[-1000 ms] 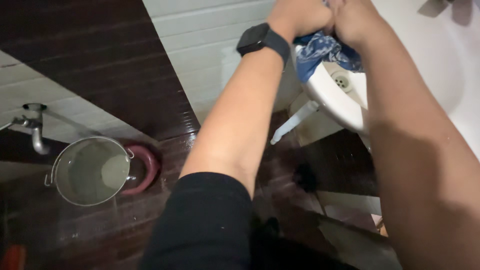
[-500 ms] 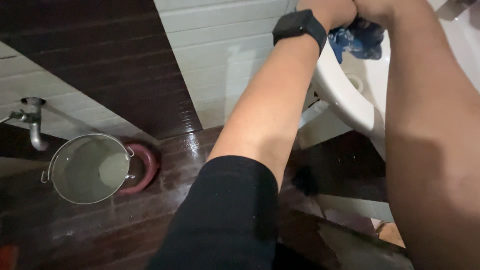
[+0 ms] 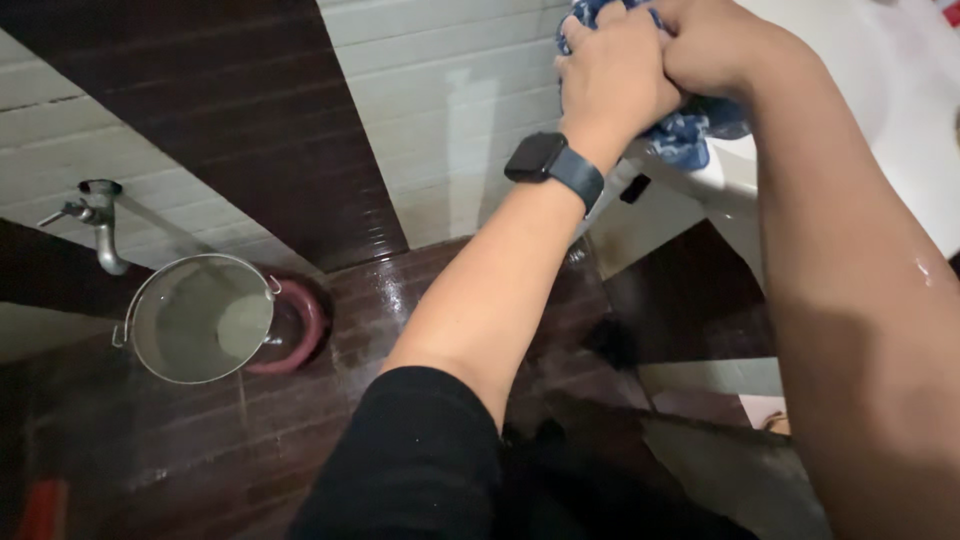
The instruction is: The person wipes down the surfaces of a white pedestal sink using a blue patterned cloth, moving around the basin, faucet, and soap bottle.
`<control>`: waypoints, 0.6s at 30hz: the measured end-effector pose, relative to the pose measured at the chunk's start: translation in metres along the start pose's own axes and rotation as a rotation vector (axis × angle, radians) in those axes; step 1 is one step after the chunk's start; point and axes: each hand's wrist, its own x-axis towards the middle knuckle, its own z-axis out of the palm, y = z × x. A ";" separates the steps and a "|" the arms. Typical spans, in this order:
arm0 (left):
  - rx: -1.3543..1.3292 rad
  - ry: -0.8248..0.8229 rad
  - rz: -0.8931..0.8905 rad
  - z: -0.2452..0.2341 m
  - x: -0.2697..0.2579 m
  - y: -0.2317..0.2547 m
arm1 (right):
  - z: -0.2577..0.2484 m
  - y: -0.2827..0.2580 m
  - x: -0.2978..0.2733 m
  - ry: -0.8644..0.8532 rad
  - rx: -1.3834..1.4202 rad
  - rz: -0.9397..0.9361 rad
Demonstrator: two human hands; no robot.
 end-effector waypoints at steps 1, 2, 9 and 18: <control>0.022 0.009 0.015 -0.004 -0.010 0.008 | -0.001 0.004 -0.014 -0.004 0.012 0.031; 0.032 0.001 0.038 -0.008 -0.018 0.017 | -0.002 0.008 -0.025 -0.006 0.022 0.060; 0.046 -0.108 0.111 0.001 -0.072 0.083 | -0.004 0.068 -0.115 0.160 -0.092 -0.029; -0.086 -0.239 0.216 0.040 -0.101 0.148 | -0.009 0.135 -0.199 0.440 -0.076 -0.066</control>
